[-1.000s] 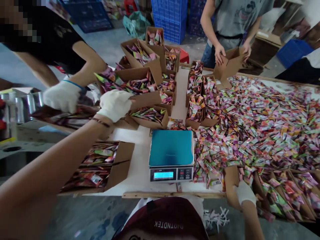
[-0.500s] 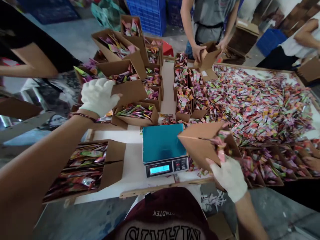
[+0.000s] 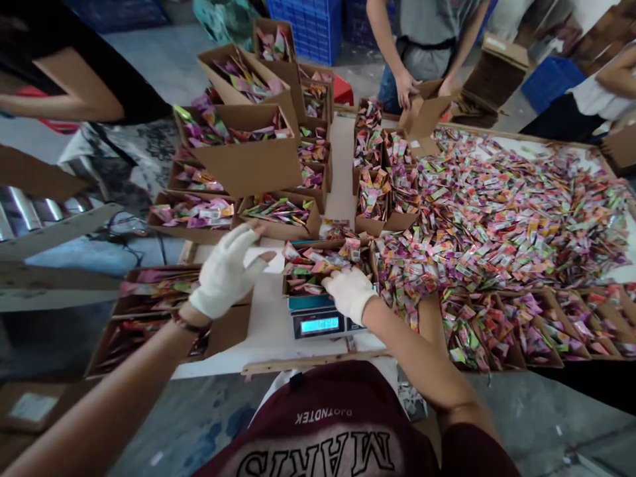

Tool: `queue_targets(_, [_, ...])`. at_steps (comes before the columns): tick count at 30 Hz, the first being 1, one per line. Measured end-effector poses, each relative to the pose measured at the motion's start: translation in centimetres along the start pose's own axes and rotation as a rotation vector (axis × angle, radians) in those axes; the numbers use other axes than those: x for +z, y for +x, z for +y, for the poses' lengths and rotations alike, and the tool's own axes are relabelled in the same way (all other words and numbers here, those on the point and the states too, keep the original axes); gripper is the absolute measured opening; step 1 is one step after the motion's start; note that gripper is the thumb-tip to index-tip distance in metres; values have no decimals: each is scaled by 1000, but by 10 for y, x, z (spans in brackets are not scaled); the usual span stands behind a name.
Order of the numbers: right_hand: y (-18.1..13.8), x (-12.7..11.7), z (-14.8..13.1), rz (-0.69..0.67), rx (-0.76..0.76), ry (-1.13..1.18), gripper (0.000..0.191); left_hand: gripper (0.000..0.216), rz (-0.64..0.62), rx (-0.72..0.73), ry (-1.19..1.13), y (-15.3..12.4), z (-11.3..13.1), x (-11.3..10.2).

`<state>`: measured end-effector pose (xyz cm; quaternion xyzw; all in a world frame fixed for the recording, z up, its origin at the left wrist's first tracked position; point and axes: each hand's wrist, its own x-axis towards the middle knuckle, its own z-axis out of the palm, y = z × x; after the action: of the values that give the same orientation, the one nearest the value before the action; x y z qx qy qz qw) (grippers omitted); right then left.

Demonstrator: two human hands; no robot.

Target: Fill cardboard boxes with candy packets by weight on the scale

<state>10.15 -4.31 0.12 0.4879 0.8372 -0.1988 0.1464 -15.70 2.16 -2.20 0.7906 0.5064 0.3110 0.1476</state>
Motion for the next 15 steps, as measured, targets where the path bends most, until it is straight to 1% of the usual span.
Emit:
queue_targets(1, [-9,-3,3,62,-34,44,32,49,7,-65,-48,-17,2,7])
queue_targets(2, [-21,-6,7,153,-71,106,34,48,13,-132,-89,-35,3,14])
queue_targets(4, [-47,-12,20,387,-104,237,33,47,17,-254,-157,-70,4,28])
queue_targets(6, [-73,-16,36,591,-37,307,27,47,3,-370,-224,-103,3,42])
queue_targets(7, [-84,-16,44,660,24,325,26,48,-7,-432,-261,-119,2,48])
queue_targets(9, [-99,-13,59,726,146,373,25,50,-30,-553,-331,-147,2,57])
queue_targets(11, [-105,-8,70,746,248,432,26,54,-50,-644,-380,-166,2,61])
queue_targets(13, [-100,-3,75,759,321,456,29,56,-57,-690,-405,-176,3,62])
queue_targets(15, [-88,-3,75,763,348,431,33,58,-46,-701,-416,-178,4,60])
